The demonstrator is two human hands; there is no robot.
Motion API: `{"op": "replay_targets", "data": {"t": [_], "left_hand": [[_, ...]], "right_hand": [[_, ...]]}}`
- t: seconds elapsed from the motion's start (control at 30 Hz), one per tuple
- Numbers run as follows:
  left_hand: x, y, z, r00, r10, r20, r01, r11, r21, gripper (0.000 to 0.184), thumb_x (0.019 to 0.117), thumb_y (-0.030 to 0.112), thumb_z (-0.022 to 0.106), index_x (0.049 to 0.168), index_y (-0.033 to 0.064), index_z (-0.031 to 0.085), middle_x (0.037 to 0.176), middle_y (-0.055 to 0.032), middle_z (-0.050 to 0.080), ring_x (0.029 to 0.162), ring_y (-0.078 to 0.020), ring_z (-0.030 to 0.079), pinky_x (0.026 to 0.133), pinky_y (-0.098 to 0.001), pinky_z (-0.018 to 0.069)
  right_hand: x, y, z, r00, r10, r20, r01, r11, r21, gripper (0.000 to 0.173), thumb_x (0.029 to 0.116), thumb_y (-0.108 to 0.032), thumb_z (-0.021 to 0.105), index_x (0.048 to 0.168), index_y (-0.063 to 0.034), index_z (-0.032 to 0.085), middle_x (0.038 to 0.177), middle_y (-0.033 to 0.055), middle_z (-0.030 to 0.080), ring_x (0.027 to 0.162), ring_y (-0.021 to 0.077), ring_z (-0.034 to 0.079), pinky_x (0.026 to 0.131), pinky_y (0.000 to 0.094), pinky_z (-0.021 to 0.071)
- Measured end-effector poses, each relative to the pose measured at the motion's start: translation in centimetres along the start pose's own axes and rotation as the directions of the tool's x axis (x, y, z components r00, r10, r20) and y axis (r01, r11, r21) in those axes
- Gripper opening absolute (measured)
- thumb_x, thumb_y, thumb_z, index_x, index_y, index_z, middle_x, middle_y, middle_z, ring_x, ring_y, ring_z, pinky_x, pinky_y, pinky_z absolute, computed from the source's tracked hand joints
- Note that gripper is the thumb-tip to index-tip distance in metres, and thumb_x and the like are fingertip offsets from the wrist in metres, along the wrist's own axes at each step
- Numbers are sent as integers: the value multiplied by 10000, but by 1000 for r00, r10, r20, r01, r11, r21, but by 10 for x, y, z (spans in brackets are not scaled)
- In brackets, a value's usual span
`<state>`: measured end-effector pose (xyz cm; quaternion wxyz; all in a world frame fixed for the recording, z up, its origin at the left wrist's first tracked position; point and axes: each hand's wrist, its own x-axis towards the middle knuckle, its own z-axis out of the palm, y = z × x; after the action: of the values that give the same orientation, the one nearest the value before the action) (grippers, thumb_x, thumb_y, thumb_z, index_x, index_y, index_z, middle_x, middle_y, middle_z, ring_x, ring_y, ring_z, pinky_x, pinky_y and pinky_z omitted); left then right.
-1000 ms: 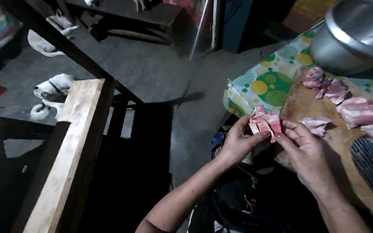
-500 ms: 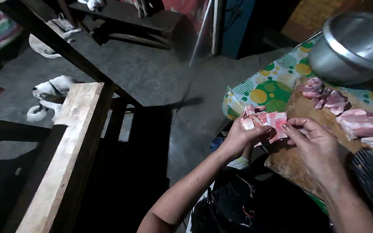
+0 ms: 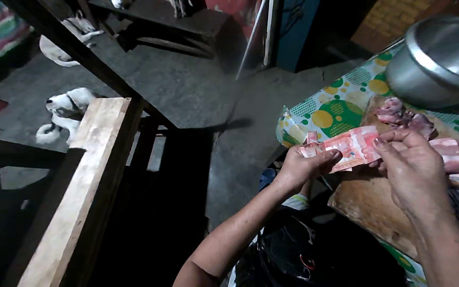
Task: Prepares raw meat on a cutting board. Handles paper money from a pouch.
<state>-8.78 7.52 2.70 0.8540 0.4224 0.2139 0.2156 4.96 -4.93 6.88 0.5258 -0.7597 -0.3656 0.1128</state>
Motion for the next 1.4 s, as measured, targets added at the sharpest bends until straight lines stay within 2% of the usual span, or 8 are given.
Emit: {"op": "replay_targets", "data": {"t": [0.33,0.5,0.63,0.83,0.97,1.17,1.3,1.4], "left_hand": [[3,-8,-13,998,-14,-60,12,1000,-24,95,1005,73,618,1021,-14,652,776,-31,672,664,-70,633,636,-231,548],[-2,-7,-9,1000,3,-8,-4,983,-184,178,1009,0,531,1165,-47,604,934,-65,704,870,-116,699,863,-302,592],[-2,-12,-11,998,29,52,-19,982,-187,246,1053,91,492,1243,-47,566,972,-63,708,896,-113,701,880,-308,589],[-4,-20,-5,998,30,52,-21,986,-166,224,1012,61,575,1220,-23,583,978,-44,714,867,-92,697,811,-273,592],[-7,-15,-3,1000,23,-18,-26,972,-235,143,1008,6,558,1138,-31,606,945,-67,731,898,-119,724,885,-305,601],[-7,-14,-2,999,-7,-51,-6,969,-248,151,984,-11,602,1131,-38,586,917,-80,724,854,-124,723,851,-301,609],[-2,-17,-6,996,8,-87,-26,978,-205,32,978,11,622,946,16,626,829,-55,715,756,-97,696,740,-263,591],[-1,-17,-9,994,-6,-106,-14,982,-189,55,982,11,622,1031,-13,623,839,-60,712,740,-90,689,720,-248,588]], "right_hand": [[60,27,5,984,175,-14,-175,973,-151,213,1045,-147,546,1226,-35,554,857,37,621,616,68,577,574,260,518],[56,21,6,988,77,131,3,852,-523,284,1049,-171,561,1257,-3,655,1226,278,629,1048,448,633,920,662,460],[9,-5,17,960,3,280,79,957,-279,240,1002,-262,616,1115,-63,686,1037,46,698,843,91,664,758,308,571],[-14,3,31,975,-69,211,90,992,-88,107,928,-129,647,988,-60,703,984,-6,676,864,-33,640,763,130,544],[-11,7,23,974,-150,169,161,985,-55,170,957,-221,669,980,-73,749,1034,-7,680,928,-28,632,793,115,527],[-3,-1,14,999,-12,53,11,1000,2,87,992,-131,605,1035,-64,640,823,-86,631,551,-52,533,505,118,481],[8,0,6,999,41,16,-41,999,21,99,1017,-124,564,1100,-76,586,796,-90,630,493,-30,528,452,143,485],[19,5,-6,999,49,-20,-48,999,21,107,1025,-130,556,1125,-93,574,791,-99,616,495,-30,529,452,147,489]]}}
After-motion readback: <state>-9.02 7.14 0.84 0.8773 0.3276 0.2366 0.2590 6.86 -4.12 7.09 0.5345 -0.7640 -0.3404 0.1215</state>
